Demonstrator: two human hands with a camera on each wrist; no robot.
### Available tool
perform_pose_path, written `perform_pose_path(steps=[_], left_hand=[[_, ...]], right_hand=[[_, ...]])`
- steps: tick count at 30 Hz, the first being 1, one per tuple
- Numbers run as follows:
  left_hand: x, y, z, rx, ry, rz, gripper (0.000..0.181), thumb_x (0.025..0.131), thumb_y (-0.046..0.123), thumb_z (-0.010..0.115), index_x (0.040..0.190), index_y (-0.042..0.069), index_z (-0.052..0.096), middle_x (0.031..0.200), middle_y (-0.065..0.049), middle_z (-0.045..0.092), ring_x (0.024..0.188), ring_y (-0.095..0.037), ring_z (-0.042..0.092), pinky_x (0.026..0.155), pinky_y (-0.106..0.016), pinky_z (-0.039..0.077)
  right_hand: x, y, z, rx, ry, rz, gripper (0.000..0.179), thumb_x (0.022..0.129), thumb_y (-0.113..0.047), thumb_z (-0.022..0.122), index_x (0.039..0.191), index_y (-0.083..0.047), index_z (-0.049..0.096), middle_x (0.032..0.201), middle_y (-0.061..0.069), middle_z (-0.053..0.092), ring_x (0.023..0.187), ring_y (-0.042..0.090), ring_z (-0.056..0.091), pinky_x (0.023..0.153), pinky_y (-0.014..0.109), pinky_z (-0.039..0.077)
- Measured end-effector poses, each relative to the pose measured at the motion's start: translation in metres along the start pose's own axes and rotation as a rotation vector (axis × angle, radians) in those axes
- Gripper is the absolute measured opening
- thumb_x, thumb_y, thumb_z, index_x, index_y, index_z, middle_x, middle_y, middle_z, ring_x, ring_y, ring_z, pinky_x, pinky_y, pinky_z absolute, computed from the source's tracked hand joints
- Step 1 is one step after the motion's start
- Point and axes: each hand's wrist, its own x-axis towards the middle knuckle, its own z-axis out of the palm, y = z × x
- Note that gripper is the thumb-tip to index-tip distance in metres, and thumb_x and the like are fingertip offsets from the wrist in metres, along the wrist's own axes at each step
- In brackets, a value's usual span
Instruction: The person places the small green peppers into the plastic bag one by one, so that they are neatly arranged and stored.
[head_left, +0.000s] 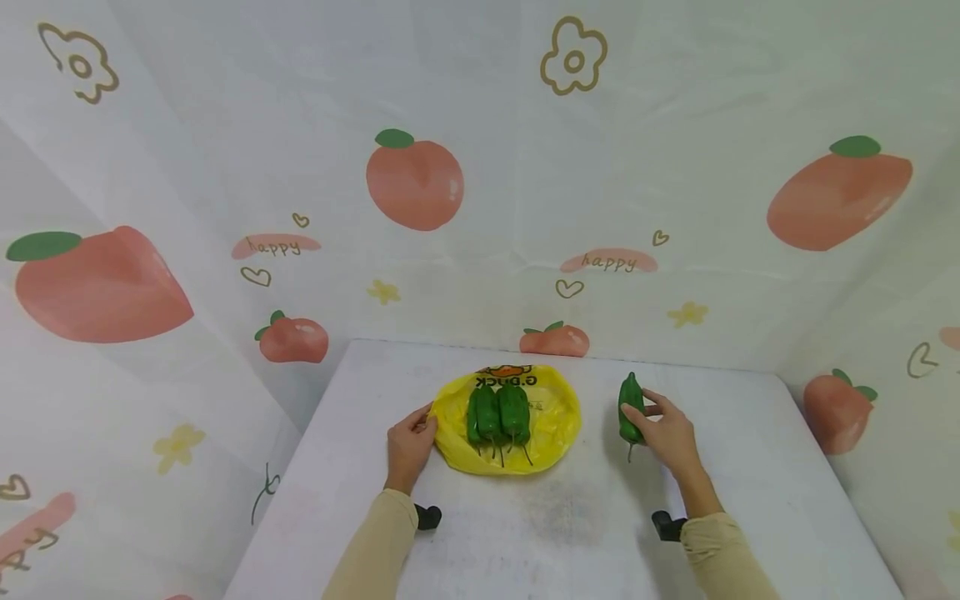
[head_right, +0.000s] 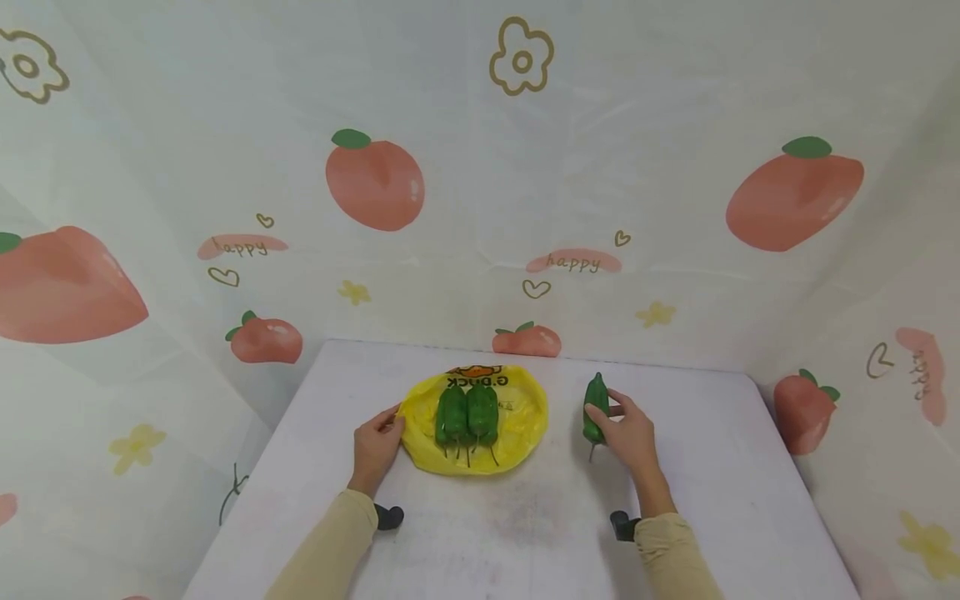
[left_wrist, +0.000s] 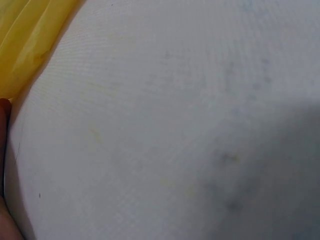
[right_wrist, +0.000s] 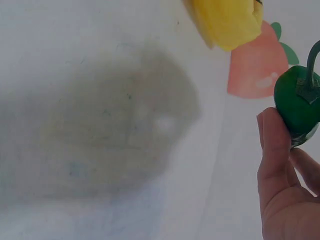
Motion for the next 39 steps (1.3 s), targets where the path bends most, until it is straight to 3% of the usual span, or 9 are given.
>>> perform_pose_path(steps=[5, 13, 23, 39], left_hand=[[0.000, -0.001, 0.000, -0.004, -0.001, 0.011, 0.030, 0.094, 0.027, 0.070, 0.123, 0.022, 0.076, 0.099, -0.003, 0.079, 0.076, -0.012, 0.067, 0.070, -0.017, 0.054], [0.001, -0.003, 0.000, -0.005, 0.001, 0.004, 0.030, 0.094, 0.027, 0.070, 0.123, 0.022, 0.076, 0.100, -0.003, 0.079, 0.077, -0.011, 0.068, 0.071, -0.016, 0.054], [0.000, -0.002, 0.000, -0.019, -0.007, 0.007, 0.031, 0.094, 0.027, 0.069, 0.124, 0.022, 0.076, 0.102, -0.003, 0.079, 0.080, -0.010, 0.070, 0.072, -0.017, 0.055], [0.001, -0.002, -0.002, -0.029, -0.006, 0.035, 0.031, 0.094, 0.027, 0.070, 0.123, 0.021, 0.076, 0.100, -0.004, 0.079, 0.077, -0.010, 0.070, 0.070, -0.016, 0.055]], right_hand=[[0.001, -0.008, 0.008, 0.016, -0.005, 0.000, 0.081, 0.094, -0.051, 0.068, 0.154, -0.003, 0.042, 0.132, 0.030, 0.060, 0.098, 0.030, 0.070, 0.069, 0.027, 0.061], [0.004, -0.020, 0.019, 0.023, -0.006, -0.026, 0.079, 0.093, -0.052, 0.068, 0.152, -0.005, 0.046, 0.130, 0.027, 0.062, 0.088, 0.023, 0.069, 0.070, 0.026, 0.060], [0.002, -0.031, 0.033, 0.045, -0.036, -0.035, 0.075, 0.093, -0.053, 0.068, 0.152, -0.012, 0.049, 0.133, 0.024, 0.063, 0.100, 0.028, 0.069, 0.075, 0.031, 0.062], [-0.001, -0.051, 0.058, 0.108, -0.072, -0.103, 0.064, 0.093, -0.048, 0.070, 0.146, -0.013, 0.058, 0.127, 0.021, 0.068, 0.092, 0.022, 0.071, 0.069, 0.030, 0.062]])
